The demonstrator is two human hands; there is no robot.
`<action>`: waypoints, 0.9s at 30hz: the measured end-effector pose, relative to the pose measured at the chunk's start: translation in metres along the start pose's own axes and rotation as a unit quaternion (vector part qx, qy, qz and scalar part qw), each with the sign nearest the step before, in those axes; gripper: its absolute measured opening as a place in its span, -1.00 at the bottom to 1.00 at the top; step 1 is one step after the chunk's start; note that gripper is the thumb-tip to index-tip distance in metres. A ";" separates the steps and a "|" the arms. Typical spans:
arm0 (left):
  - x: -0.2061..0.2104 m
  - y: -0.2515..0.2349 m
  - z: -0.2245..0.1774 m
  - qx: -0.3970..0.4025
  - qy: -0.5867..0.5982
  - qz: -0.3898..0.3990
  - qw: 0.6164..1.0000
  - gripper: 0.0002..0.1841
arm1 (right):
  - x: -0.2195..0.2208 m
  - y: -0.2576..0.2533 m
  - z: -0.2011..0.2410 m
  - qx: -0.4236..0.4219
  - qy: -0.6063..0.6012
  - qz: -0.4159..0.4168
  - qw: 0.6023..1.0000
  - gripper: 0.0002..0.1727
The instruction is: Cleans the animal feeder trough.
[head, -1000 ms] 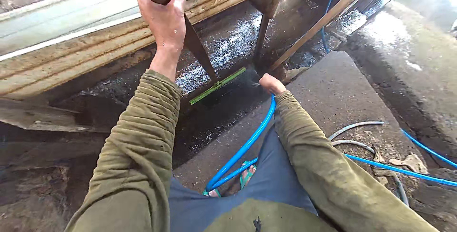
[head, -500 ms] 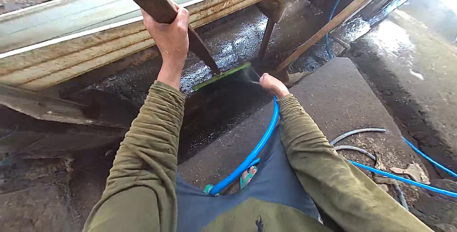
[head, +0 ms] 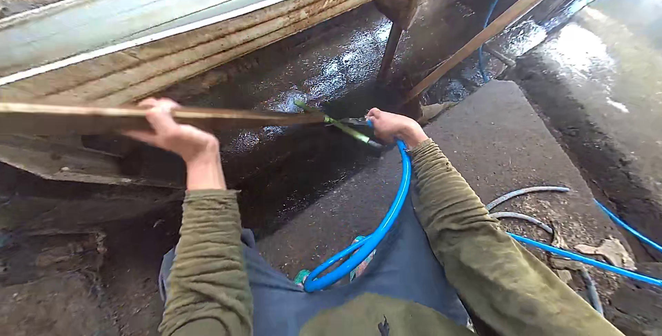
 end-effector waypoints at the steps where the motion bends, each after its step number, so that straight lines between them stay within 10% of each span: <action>1: -0.024 -0.007 0.003 -0.023 -0.038 -0.045 0.998 -0.71 | 0.004 -0.007 -0.006 -0.002 0.013 -0.002 1.000 -0.59; 8: -0.124 -0.039 0.006 -0.163 -0.227 -0.198 0.939 -0.59 | 0.018 -0.049 -0.001 -0.013 0.023 -0.005 1.000 -0.61; 27: -0.121 -0.051 0.023 -0.128 -0.248 -0.200 0.939 -0.42 | 0.016 -0.085 -0.012 -0.007 -0.070 -0.021 0.997 -0.72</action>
Point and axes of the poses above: each hand's wrist, its own y-axis away from the middle knuckle, its own x-axis out of the palm, z = x × y, the point moved 8 cm from there along -y, towards the middle knuckle, and after that the axes turned 15 degrees about -z, right-handed, at the moved point
